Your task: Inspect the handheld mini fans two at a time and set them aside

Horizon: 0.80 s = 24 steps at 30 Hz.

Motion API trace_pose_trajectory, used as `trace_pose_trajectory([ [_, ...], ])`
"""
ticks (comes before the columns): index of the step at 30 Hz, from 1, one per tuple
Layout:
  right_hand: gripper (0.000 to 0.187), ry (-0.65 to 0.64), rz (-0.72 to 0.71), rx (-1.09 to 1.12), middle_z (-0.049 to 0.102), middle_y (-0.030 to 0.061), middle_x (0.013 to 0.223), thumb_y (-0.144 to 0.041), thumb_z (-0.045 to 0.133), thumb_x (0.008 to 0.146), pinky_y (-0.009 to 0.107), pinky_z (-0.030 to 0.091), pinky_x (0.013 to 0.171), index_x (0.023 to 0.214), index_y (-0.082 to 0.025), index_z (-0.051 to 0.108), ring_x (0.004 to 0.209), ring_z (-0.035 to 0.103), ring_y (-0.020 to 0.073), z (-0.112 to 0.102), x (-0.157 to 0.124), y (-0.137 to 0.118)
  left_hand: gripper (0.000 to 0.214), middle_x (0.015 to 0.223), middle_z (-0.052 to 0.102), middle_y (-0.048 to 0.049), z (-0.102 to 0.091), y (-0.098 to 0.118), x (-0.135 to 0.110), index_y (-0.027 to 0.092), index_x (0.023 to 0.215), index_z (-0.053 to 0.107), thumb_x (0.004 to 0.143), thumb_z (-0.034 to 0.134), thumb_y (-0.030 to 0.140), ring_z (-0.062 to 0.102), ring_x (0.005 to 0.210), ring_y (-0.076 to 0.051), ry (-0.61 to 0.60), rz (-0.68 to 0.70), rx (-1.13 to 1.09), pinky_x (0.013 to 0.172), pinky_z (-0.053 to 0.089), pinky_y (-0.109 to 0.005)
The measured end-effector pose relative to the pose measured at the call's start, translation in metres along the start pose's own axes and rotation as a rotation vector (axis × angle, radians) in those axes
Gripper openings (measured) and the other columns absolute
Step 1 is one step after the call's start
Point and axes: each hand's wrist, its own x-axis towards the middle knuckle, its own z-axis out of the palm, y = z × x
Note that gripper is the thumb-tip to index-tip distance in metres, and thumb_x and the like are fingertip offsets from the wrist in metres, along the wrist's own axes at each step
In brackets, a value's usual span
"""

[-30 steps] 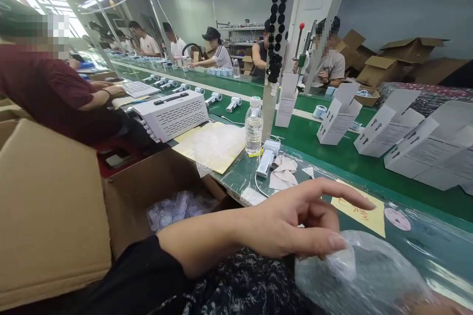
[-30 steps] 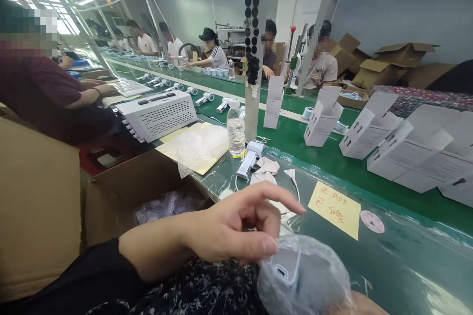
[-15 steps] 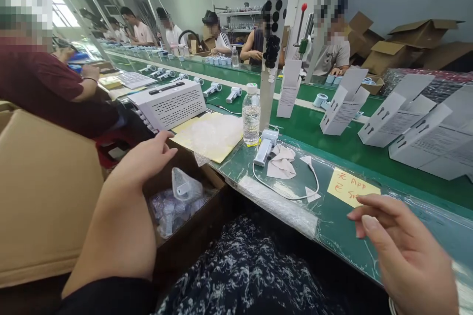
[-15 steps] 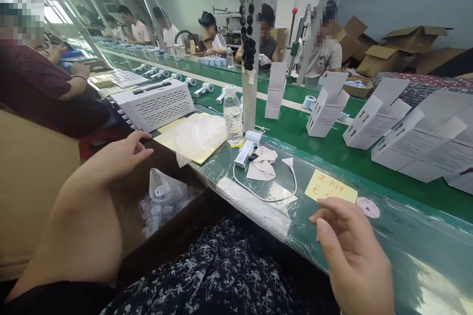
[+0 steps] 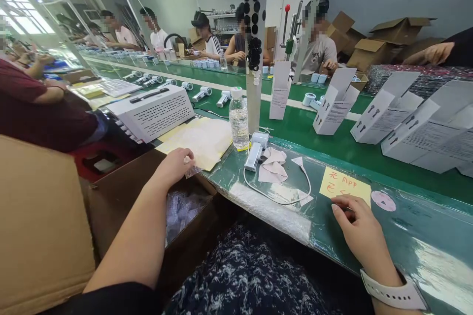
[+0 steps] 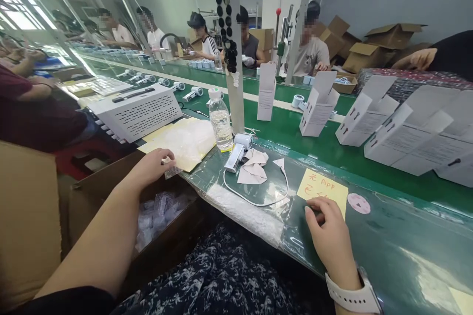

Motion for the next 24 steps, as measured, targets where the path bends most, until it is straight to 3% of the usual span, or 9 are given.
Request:
trace_pose_trajectory([
  [3, 0.031, -0.01, -0.022, -0.018, 0.067, 0.0116, 0.11, -0.047, 0.051, 0.083, 0.041, 0.053, 0.065, 0.088, -0.022, 0.069, 0.061, 0.056, 0.0188, 0.001, -0.002, -0.006, 0.066, 0.123, 0.063, -0.0162, 0.004, -0.004, 0.001, 0.014, 0.132, 0.053, 0.08, 0.059, 0.054, 0.058, 0.118, -0.032, 0.023, 0.001, -0.027, 0.104, 0.045, -0.042],
  [4, 0.031, -0.009, -0.024, -0.015, 0.067, 0.0115, 0.109, -0.047, 0.051, 0.083, 0.04, 0.052, 0.065, 0.088, -0.022, 0.069, 0.061, 0.055, 0.0188, 0.002, -0.002, -0.007, 0.07, 0.125, 0.062, -0.0166, 0.006, -0.004, 0.001, 0.014, 0.133, 0.053, 0.077, 0.062, 0.054, 0.055, 0.121, -0.033, 0.024, 0.017, -0.022, 0.107, 0.043, -0.043],
  [6, 0.032, -0.006, -0.018, 0.0, 0.068, 0.0112, 0.109, -0.048, 0.051, 0.083, 0.04, 0.052, 0.065, 0.088, -0.022, 0.069, 0.062, 0.056, 0.0189, 0.002, -0.002, -0.006, 0.056, 0.125, 0.063, -0.0148, 0.006, -0.001, 0.002, 0.017, 0.122, 0.062, 0.076, 0.062, 0.048, 0.054, 0.123, -0.032, 0.022, 0.038, -0.019, 0.11, 0.04, -0.042],
  [8, 0.031, -0.009, -0.015, 0.014, 0.068, 0.0108, 0.11, -0.047, 0.052, 0.084, 0.039, 0.052, 0.065, 0.089, -0.022, 0.07, 0.062, 0.055, 0.0188, 0.002, -0.003, -0.005, 0.039, 0.12, 0.066, -0.0121, 0.001, 0.003, 0.002, 0.018, 0.111, 0.066, 0.08, 0.055, 0.039, 0.058, 0.116, -0.029, 0.05, -0.007, -0.047, 0.106, 0.043, -0.038],
  [10, 0.03, -0.017, -0.024, 0.028, 0.069, 0.0105, 0.108, -0.046, 0.052, 0.085, 0.039, 0.051, 0.065, 0.089, -0.022, 0.07, 0.063, 0.055, 0.0189, 0.001, -0.003, -0.004, 0.035, 0.115, 0.068, -0.0111, -0.01, 0.007, 0.002, 0.017, 0.108, 0.066, 0.085, 0.046, 0.033, 0.061, 0.111, -0.027, 0.109, -0.093, -0.065, 0.103, 0.045, -0.035],
  [15, 0.027, -0.028, -0.021, 0.054, 0.068, 0.0096, 0.108, -0.044, 0.052, 0.086, 0.039, 0.051, 0.068, 0.089, -0.023, 0.069, 0.064, 0.054, 0.0187, 0.001, -0.004, -0.004, 0.055, 0.127, 0.058, -0.0154, -0.043, 0.014, 0.0, 0.007, 0.129, 0.052, 0.099, 0.026, 0.045, 0.052, 0.123, -0.032, 0.339, -0.277, -0.047, 0.109, 0.039, -0.044],
  [18, 0.026, -0.027, -0.026, 0.075, 0.068, 0.0093, 0.106, -0.043, 0.053, 0.086, 0.038, 0.051, 0.067, 0.088, -0.023, 0.069, 0.064, 0.055, 0.0188, 0.002, -0.004, -0.005, 0.062, 0.136, 0.05, -0.0196, -0.053, 0.02, 0.007, 0.002, 0.137, 0.044, 0.101, 0.02, 0.045, 0.043, 0.133, -0.033, 0.489, -0.316, -0.048, 0.115, 0.032, -0.045],
  [20, 0.025, -0.023, -0.03, 0.087, 0.068, 0.0093, 0.105, -0.042, 0.053, 0.086, 0.038, 0.052, 0.067, 0.087, -0.023, 0.069, 0.064, 0.055, 0.0188, 0.003, -0.003, -0.006, 0.061, 0.138, 0.048, -0.0208, -0.052, 0.025, 0.016, 0.001, 0.139, 0.042, 0.101, 0.021, 0.043, 0.041, 0.137, -0.034, 0.487, -0.27, -0.059, 0.117, 0.03, -0.044],
  [24, 0.022, -0.017, -0.035, 0.117, 0.068, 0.0095, 0.105, -0.038, 0.053, 0.087, 0.038, 0.052, 0.068, 0.087, -0.023, 0.069, 0.065, 0.055, 0.0192, 0.005, -0.003, -0.009, 0.052, 0.14, 0.045, -0.0246, -0.042, 0.034, 0.036, 0.0, 0.134, 0.046, 0.095, 0.033, 0.032, 0.039, 0.139, -0.037, 0.342, -0.195, -0.075, 0.118, 0.028, -0.046],
])
